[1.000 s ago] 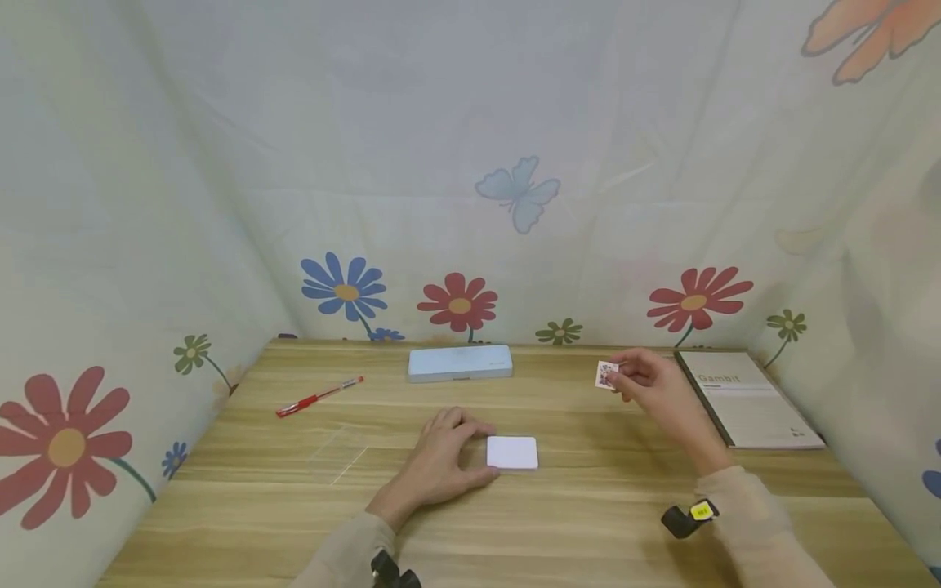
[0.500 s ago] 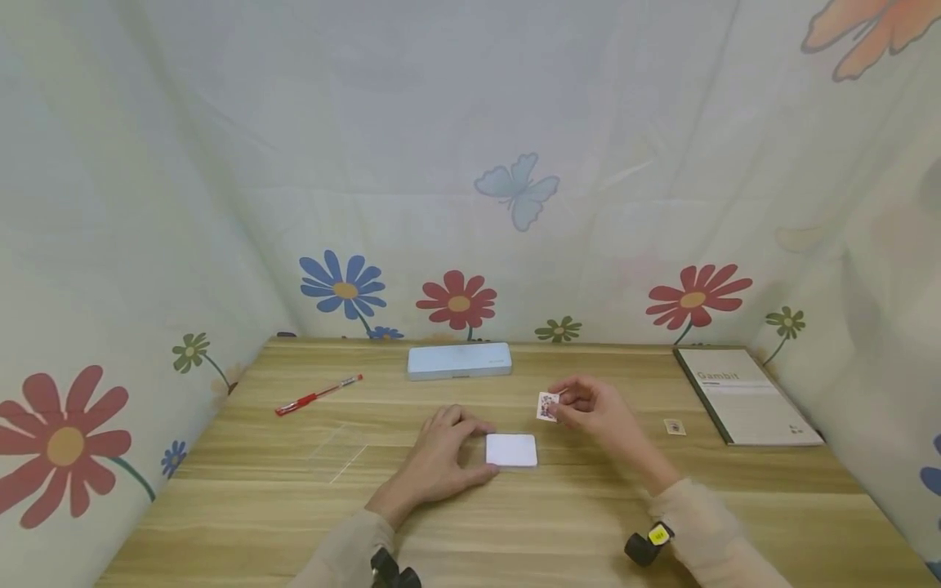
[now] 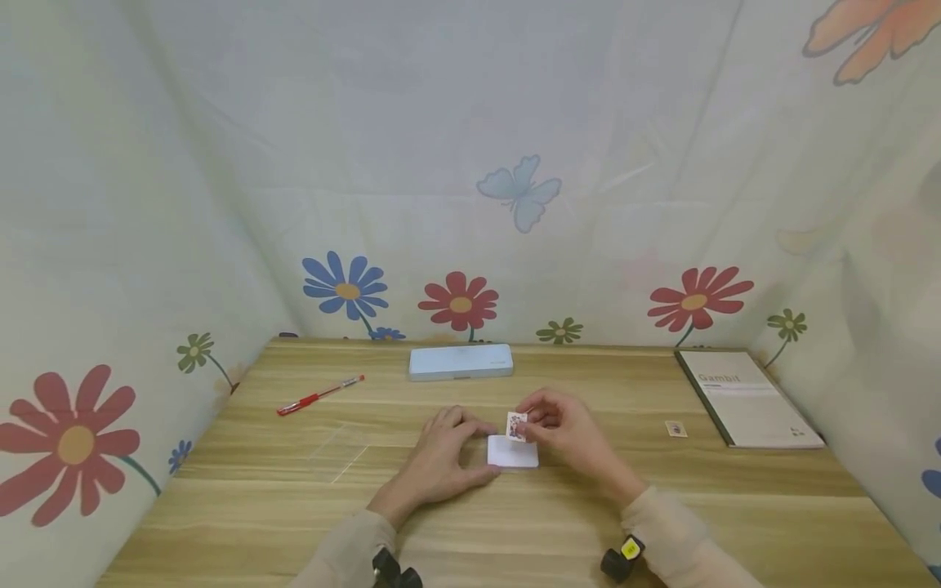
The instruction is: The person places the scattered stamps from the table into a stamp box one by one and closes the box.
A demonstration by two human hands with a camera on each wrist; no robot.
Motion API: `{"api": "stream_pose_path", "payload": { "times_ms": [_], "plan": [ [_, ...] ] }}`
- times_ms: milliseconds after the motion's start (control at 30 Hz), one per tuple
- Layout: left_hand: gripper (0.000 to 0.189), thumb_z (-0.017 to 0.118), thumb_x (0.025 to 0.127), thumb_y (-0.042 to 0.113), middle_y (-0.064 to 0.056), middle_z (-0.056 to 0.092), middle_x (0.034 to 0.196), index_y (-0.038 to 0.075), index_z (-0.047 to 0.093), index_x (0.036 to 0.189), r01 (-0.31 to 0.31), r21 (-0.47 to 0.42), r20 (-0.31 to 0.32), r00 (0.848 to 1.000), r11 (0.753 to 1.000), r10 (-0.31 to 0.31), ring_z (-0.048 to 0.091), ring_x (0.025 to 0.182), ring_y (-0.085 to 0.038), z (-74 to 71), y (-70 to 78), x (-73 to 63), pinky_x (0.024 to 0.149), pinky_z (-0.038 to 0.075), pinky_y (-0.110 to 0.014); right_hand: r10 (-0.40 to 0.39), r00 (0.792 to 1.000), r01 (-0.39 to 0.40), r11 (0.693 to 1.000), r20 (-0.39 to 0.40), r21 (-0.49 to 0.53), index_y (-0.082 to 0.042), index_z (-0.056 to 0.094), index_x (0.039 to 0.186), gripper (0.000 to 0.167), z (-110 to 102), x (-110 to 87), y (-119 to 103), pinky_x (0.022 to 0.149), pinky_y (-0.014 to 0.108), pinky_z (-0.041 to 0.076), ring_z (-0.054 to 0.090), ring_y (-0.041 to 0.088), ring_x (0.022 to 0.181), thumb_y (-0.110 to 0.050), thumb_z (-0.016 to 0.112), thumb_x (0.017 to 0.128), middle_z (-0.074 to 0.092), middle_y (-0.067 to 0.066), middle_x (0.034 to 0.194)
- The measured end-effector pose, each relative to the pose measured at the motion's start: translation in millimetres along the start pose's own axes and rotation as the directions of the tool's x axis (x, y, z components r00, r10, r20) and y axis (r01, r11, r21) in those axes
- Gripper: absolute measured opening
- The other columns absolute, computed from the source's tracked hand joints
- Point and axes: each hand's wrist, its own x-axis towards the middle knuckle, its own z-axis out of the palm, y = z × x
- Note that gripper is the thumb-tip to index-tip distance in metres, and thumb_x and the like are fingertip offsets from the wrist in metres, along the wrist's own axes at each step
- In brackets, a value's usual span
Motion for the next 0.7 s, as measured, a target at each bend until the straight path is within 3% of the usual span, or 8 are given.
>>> {"api": "stream_pose_path", "payload": {
  "times_ms": [267, 700],
  "plan": [
    [0.057, 0.088, 0.090, 0.055, 0.005, 0.063, 0.130, 0.027, 0.076, 0.138, -0.003, 0.004, -0.001, 1.000, 1.000, 0.003, 0.053, 0.130, -0.019, -0.4, 1.4, 0.7, 0.115, 0.042, -0.052, 0.005, 0.999, -0.004, 1.000, 0.043, -0.021, -0.007, 0.077, 0.113, 0.016, 12.3, -4.4, 2.6, 0.072, 0.024, 0.058, 0.071, 0.018, 0.086, -0.003, 0.083, 0.099, 0.078, 0.008, 0.098],
    [0.057, 0.088, 0.090, 0.055, 0.006, 0.062, 0.130, 0.026, 0.076, 0.137, -0.005, 0.010, -0.002, 1.000, 1.000, 0.005, 0.053, 0.131, -0.020, 1.6, -1.4, 0.5, 0.115, 0.042, -0.052, -0.005, 0.999, 0.009, 0.993, 0.041, -0.118, -0.012, 0.080, 0.109, 0.015, 22.6, -4.8, 7.8, 0.070, 0.026, 0.058, 0.070, 0.014, 0.080, -0.009, 0.087, 0.096, 0.078, -0.001, 0.095]
  ]
}}
